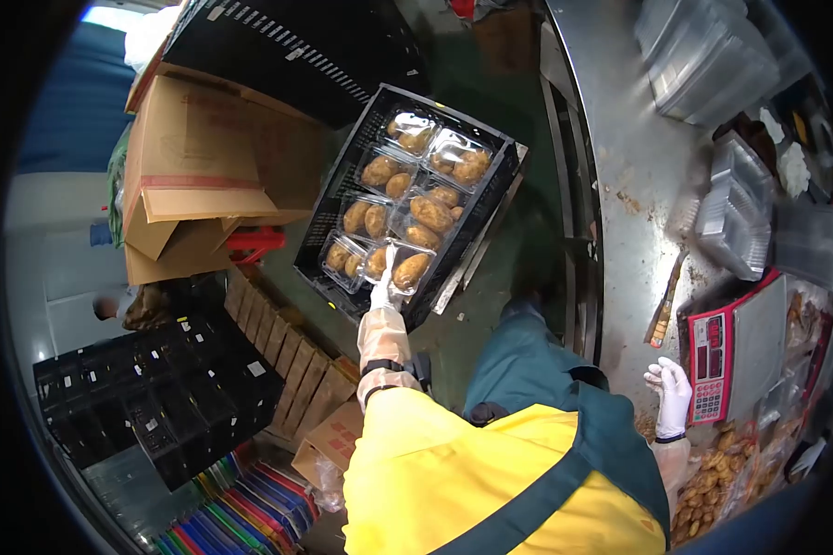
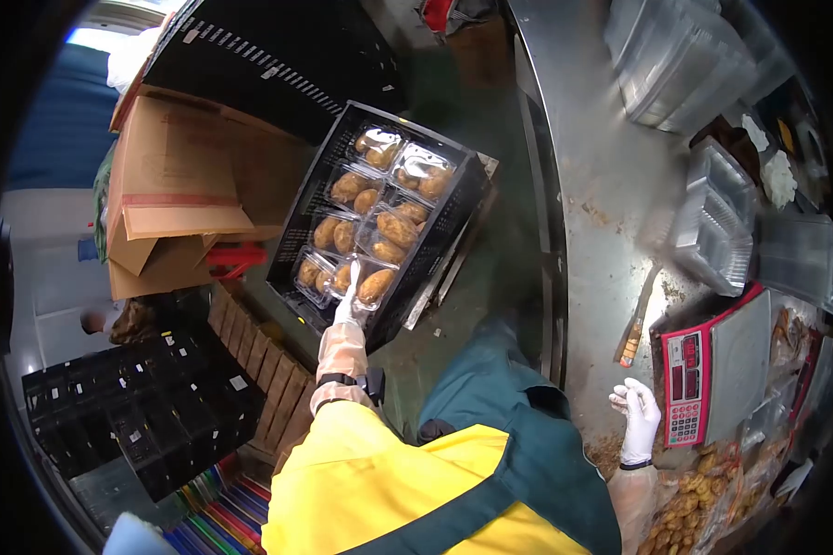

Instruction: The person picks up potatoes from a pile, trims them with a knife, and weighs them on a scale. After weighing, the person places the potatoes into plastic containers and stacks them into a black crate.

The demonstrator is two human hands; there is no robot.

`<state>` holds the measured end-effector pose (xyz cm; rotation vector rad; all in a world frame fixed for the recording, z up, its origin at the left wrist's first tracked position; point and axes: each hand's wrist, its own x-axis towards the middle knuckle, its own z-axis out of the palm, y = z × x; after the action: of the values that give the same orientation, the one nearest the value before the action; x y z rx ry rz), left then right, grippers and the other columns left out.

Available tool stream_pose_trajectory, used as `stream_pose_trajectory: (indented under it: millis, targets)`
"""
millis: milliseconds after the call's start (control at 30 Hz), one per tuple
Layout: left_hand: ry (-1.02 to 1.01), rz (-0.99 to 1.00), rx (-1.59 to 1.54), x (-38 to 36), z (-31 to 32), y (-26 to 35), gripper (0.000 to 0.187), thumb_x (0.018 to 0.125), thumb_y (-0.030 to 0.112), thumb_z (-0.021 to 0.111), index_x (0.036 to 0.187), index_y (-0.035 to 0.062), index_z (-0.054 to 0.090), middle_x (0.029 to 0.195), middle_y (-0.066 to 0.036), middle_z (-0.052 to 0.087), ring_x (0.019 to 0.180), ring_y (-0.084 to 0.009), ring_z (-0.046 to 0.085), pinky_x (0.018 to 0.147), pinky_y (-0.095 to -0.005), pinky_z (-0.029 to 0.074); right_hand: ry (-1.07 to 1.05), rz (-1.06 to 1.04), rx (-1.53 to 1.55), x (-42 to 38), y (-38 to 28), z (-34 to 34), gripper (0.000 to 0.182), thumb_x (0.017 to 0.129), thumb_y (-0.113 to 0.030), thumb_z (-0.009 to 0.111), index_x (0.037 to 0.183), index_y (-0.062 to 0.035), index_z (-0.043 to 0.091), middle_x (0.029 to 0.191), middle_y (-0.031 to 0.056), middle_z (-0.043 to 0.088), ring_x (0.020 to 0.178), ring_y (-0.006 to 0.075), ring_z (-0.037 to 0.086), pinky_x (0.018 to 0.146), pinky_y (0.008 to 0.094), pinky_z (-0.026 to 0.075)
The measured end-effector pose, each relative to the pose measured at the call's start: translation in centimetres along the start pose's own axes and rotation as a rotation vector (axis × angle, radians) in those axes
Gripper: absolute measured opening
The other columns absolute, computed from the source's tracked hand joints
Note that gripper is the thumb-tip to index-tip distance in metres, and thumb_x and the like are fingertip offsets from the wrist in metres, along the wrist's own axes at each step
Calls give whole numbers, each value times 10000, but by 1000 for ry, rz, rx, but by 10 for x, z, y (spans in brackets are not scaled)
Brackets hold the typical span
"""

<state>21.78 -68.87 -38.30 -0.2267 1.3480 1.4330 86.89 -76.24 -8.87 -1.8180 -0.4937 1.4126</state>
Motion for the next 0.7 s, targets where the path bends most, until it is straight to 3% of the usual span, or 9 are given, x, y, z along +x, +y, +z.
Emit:
stream_pose_trajectory:
  millis: [100, 133, 200, 367, 400, 467, 500, 600, 700]
  targets:
    - [135, 319, 746, 30, -1, -17, 671, 845, 172, 674, 1393, 23, 316, 1215, -207, 538, 1049, -306, 585, 818, -440, 528, 2, -5, -54, 0, -4, -4, 246, 972, -147, 518, 1160, -1, 581, 968, 98, 659, 812, 167, 656, 738, 282, 530]
    - [387, 279, 806, 42, -1, -30, 610, 807, 216, 692, 1280, -8, 380, 1110, -191, 572, 930, -282, 620, 656, -440, 542, 12, 3, -71, 0, -4, -7, 245, 973, -147, 517, 1159, -2, 581, 968, 97, 660, 811, 165, 657, 737, 280, 529]
    - [373, 135, 1078, 84, -9, -33, 1041, 753, 284, 734, 1454, -59, 45, 1306, -283, 474, 1092, -333, 569, 918, -391, 490, 29, 18, -99, -1, -3, -13, 243, 974, -147, 514, 1157, -2, 583, 966, 96, 661, 810, 162, 658, 733, 275, 528]
    - [636, -50, 1657, 36, 96, -37, 1036, 804, 655, 496, 1462, -46, 107, 1412, -298, 370, 1252, -439, 434, 1032, -486, 368, 38, 36, -64, -3, 8, -16, 244, 974, -147, 513, 1158, -4, 583, 970, 98, 661, 812, 161, 660, 729, 270, 525]
    - [586, 114, 1675, -9, 152, -26, 945, 834, 570, 539, 1462, -20, 152, 1402, -296, 365, 1260, -473, 380, 1058, -510, 315, 37, 39, -50, -4, 11, -15, 245, 974, -148, 513, 1160, -4, 582, 972, 99, 661, 814, 162, 660, 728, 270, 524]
    - [338, 1078, 1656, -14, 198, -48, 701, 853, 365, 608, 1378, -31, 367, 1338, -299, 428, 1215, -460, 404, 1050, -513, 307, 13, 41, -58, -5, 12, -9, 257, 976, -162, 513, 1172, -7, 576, 969, 90, 659, 813, 156, 661, 719, 264, 524]
    - [26, 1204, 1439, -26, 241, -47, 660, 869, 369, 589, 1353, -39, 404, 1333, -290, 447, 1223, -446, 402, 1057, -510, 304, -4, 44, -67, -6, 11, -6, 264, 978, -169, 513, 1178, -9, 573, 967, 86, 658, 813, 154, 661, 714, 262, 524]
    - [-298, 994, 1443, -28, 324, -81, 520, 911, 353, 532, 1332, 58, 451, 1111, -225, 597, 1062, -373, 570, 910, -465, 443, -39, 24, -119, -5, 6, 3, 266, 978, -164, 509, 1183, -6, 571, 972, 90, 657, 818, 154, 660, 720, 262, 521]
    - [-123, 861, 1711, -36, 351, -85, 422, 913, 305, 524, 1304, 159, 463, 993, -160, 639, 909, -347, 633, 776, -465, 496, -10, 17, -121, -4, 9, 0, 266, 978, -162, 508, 1185, -7, 570, 974, 94, 656, 819, 154, 660, 726, 260, 519]
